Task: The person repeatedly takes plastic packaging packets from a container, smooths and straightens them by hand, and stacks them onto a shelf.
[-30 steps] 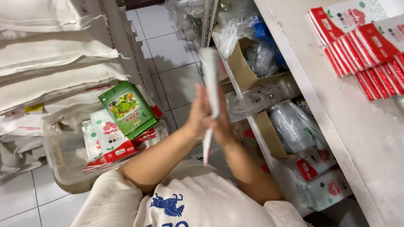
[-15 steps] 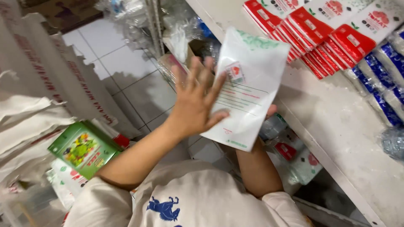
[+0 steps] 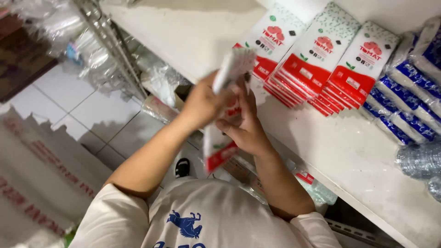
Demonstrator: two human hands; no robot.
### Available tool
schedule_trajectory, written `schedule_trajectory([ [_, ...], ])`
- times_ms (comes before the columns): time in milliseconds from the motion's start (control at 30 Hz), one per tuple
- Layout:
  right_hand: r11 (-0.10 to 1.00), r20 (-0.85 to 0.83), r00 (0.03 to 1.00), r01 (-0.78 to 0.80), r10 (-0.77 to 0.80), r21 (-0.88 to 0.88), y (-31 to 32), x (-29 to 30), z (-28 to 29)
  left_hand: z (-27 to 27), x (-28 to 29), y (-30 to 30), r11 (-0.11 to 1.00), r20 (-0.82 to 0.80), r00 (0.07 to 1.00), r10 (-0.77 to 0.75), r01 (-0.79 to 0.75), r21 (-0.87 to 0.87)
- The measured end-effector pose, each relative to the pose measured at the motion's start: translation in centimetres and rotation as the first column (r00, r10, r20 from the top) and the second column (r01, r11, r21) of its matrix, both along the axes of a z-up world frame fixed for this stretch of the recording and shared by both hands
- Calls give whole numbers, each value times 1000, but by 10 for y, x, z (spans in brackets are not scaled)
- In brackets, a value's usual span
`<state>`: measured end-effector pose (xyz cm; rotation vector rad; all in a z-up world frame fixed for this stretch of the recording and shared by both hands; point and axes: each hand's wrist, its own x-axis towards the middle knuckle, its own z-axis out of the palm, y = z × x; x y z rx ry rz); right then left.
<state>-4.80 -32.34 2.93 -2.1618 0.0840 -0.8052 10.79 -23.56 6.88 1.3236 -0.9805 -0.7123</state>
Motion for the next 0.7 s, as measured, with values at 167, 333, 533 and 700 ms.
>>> schedule_trajectory([
  [167, 652, 137, 990, -124, 31, 748, -9, 24, -20, 5, 74, -45, 988, -462, 884, -71, -2, -155],
  [333, 262, -160, 979, 122, 129, 957, -14, 9, -46, -13, 128, -126, 991, -390, 916, -92, 46, -124],
  [533, 51, 150, 974, -144, -171, 988, -53, 35, -53, -53, 160, -282, 989, -92, 986, -140, 143, 23],
  [700, -131, 106, 860, -196, -499, 972, -83, 69, -39, -81, 156, -374, 984, 176, 968, -179, 175, 39],
])
